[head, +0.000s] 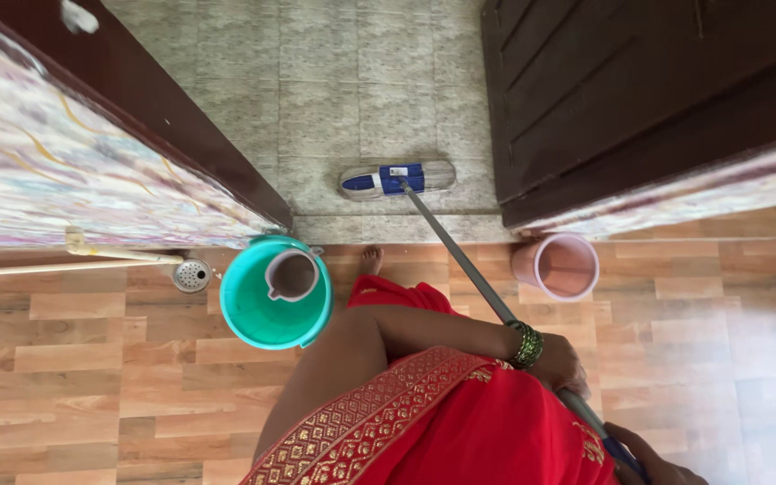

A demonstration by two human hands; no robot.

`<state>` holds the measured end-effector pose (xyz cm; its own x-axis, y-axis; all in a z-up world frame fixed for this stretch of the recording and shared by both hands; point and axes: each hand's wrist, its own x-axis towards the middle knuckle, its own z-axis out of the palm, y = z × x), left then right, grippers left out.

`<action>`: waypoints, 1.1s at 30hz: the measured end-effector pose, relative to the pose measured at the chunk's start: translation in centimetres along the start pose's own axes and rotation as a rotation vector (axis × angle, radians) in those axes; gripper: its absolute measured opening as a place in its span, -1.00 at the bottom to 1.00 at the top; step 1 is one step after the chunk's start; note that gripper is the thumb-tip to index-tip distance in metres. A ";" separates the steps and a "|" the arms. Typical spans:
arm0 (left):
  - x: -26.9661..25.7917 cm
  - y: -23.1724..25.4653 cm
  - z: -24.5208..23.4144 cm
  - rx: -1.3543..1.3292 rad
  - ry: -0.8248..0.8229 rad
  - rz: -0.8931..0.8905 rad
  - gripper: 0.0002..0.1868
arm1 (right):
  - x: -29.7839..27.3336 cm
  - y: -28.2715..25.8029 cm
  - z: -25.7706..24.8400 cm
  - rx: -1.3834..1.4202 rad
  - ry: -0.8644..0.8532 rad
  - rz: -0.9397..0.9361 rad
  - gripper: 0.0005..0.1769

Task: The person mops a tile floor using a spray mop, moving the mop head back and forth across the surface.

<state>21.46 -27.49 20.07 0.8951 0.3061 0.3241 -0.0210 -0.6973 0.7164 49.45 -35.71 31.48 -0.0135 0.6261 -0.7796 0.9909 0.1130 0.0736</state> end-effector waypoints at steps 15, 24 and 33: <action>-18.6 -25.4 -10.2 0.348 0.159 -0.779 -0.86 | 24.1 -28.4 -11.2 0.148 0.380 -0.478 -0.05; -34.0 -35.3 -18.5 0.263 0.064 -1.462 -0.64 | 40.3 -48.1 -13.3 0.091 0.232 -0.531 -0.01; -32.4 -31.9 -11.7 0.398 0.245 -1.377 -0.74 | 35.2 -44.5 -11.2 0.011 0.185 -0.594 -0.02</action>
<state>-12.05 -7.59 -6.08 0.0061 0.9401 -0.3408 0.9336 0.1168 0.3388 3.37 -10.06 7.70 -0.5847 0.5821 -0.5650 0.8085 0.4758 -0.3465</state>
